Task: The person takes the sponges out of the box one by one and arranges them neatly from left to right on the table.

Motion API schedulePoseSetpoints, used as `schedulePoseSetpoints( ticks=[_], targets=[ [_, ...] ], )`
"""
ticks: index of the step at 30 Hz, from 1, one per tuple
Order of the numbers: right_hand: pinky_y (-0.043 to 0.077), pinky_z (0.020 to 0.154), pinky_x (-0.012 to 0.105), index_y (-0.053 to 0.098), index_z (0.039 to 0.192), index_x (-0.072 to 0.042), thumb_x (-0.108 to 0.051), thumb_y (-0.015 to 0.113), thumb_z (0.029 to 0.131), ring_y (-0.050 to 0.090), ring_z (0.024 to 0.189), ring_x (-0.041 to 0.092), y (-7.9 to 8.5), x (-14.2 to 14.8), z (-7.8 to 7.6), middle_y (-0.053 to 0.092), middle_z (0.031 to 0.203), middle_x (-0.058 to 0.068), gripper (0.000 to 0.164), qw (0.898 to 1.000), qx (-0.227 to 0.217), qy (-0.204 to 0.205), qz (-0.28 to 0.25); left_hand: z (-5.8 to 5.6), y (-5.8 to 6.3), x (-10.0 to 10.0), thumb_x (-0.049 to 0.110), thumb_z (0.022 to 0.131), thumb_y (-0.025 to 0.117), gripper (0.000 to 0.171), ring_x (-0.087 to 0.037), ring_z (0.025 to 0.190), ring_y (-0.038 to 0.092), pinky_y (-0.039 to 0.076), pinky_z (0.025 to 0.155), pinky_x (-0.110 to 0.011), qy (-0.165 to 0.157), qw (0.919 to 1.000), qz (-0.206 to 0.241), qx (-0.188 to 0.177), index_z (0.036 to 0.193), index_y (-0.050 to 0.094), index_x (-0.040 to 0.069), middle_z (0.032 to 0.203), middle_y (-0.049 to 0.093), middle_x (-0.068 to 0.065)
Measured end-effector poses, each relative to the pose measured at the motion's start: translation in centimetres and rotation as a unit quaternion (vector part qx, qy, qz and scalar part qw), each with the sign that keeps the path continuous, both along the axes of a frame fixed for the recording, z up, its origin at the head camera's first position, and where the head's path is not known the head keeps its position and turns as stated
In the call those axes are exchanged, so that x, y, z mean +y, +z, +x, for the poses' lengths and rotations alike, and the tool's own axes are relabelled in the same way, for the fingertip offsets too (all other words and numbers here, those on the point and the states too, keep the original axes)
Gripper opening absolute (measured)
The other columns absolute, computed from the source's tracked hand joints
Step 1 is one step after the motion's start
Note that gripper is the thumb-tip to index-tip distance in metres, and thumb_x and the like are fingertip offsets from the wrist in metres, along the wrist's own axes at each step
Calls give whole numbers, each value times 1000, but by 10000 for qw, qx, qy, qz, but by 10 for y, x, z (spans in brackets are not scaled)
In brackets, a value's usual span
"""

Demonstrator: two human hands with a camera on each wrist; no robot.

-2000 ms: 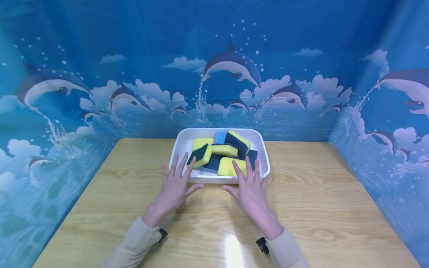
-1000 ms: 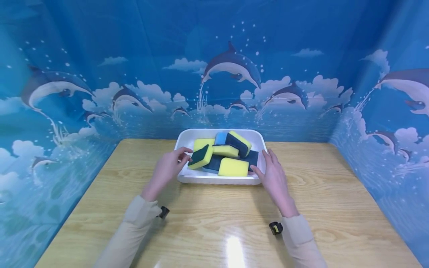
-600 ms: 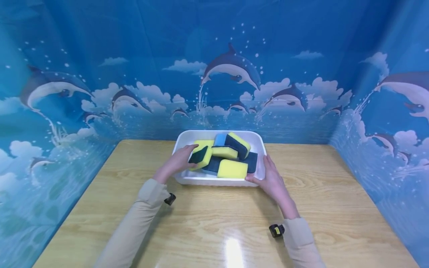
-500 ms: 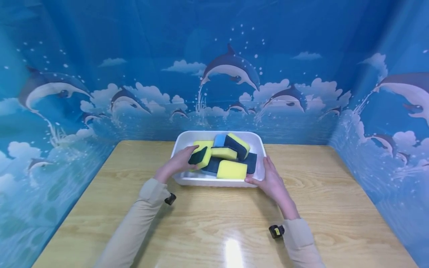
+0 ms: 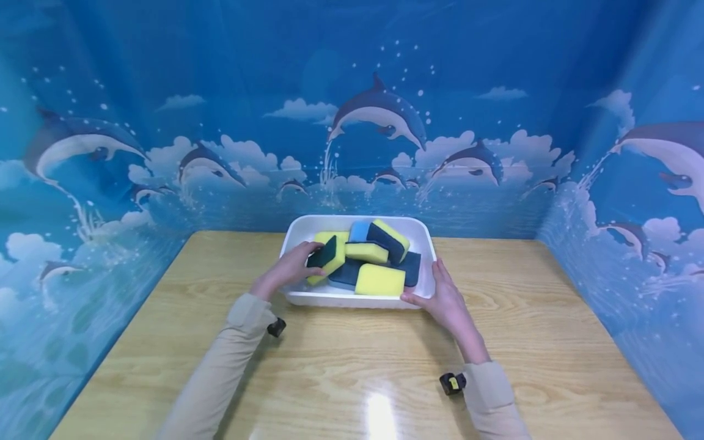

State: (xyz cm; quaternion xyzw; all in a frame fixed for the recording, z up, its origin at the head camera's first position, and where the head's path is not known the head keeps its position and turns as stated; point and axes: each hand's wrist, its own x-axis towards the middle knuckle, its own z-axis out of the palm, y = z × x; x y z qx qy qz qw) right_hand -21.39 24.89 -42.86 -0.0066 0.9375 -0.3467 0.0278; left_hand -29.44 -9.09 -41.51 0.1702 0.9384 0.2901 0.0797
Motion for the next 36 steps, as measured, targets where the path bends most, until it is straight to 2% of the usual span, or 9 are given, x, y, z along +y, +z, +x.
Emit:
schedulePoseSetpoints(
  ticks=[3, 8, 15, 22, 27, 29, 32, 36],
  targets=[
    [22, 116, 68, 5, 158, 8, -51, 81, 82, 16, 146, 57, 0, 0, 0, 2, 165, 29, 123, 10000, 25, 10, 21, 2, 5, 0, 29, 91, 78, 75, -33, 131, 52, 43, 113, -48, 182, 9998, 67, -5, 152, 41, 5, 142, 53, -19],
    [21, 115, 69, 5, 158, 9, -51, 81, 82, 16, 146, 57, -1, 1, 0, 1, 165, 30, 123, 10000, 36, 46, 28, 8, 12, -1, 36, 90, 78, 78, -32, 123, 57, 49, 106, -48, 344, 9991, -49, 224, 152, 41, 5, 137, 54, -18],
    [23, 114, 70, 5, 158, 7, -52, 81, 82, 17, 145, 58, -2, 1, 0, 2, 165, 29, 124, 10000, 43, 16, 49, 25, 25, -5, 43, 88, 79, 82, -33, 119, 58, 53, 99, -50, 603, 9967, -65, 532, 151, 41, 6, 138, 52, -19],
    [21, 115, 70, 4, 159, 6, -53, 81, 82, 14, 146, 57, -2, 0, 1, 0, 165, 28, 124, 10000, -32, -14, -10, 53, 40, -21, 50, 87, 77, 85, -35, 125, 56, 53, 101, -52, 1156, 9921, -79, 474, 151, 41, 7, 143, 50, -20],
    [21, 115, 70, 2, 159, 5, -53, 81, 82, 13, 147, 57, -3, 0, 1, -2, 165, 28, 125, 10000, -64, -18, -53, 78, 46, -36, 55, 90, 71, 93, -38, 132, 52, 49, 105, -55, 1734, 9839, -171, 404, 157, 30, 4, 151, 44, -23],
    [20, 115, 70, 2, 159, 5, -52, 81, 82, 12, 147, 57, -3, 0, 1, -2, 165, 28, 124, 10000, -34, -14, -81, 88, 45, -41, 57, 92, 68, 97, -40, 136, 48, 46, 108, -56, 1847, 9817, -193, 421, 159, 24, 4, 156, 39, -24],
    [19, 115, 71, 1, 159, 5, -52, 81, 82, 11, 147, 57, -3, 1, 2, -3, 165, 27, 124, 9999, -23, -12, -143, 102, 41, -50, 58, 94, 65, 99, -42, 137, 46, 44, 109, -57, 1832, 9813, -333, 485, 161, 18, 3, 159, 34, -26],
    [18, 115, 71, -1, 159, 4, -52, 80, 83, 9, 147, 57, -2, 1, 2, -7, 165, 26, 125, 9998, -34, 29, -218, 117, 31, -61, 57, 95, 63, 98, -44, 118, 59, 54, 95, -56, 1834, 9790, -675, 577, 162, 14, 6, 148, 44, -33]
  ],
)
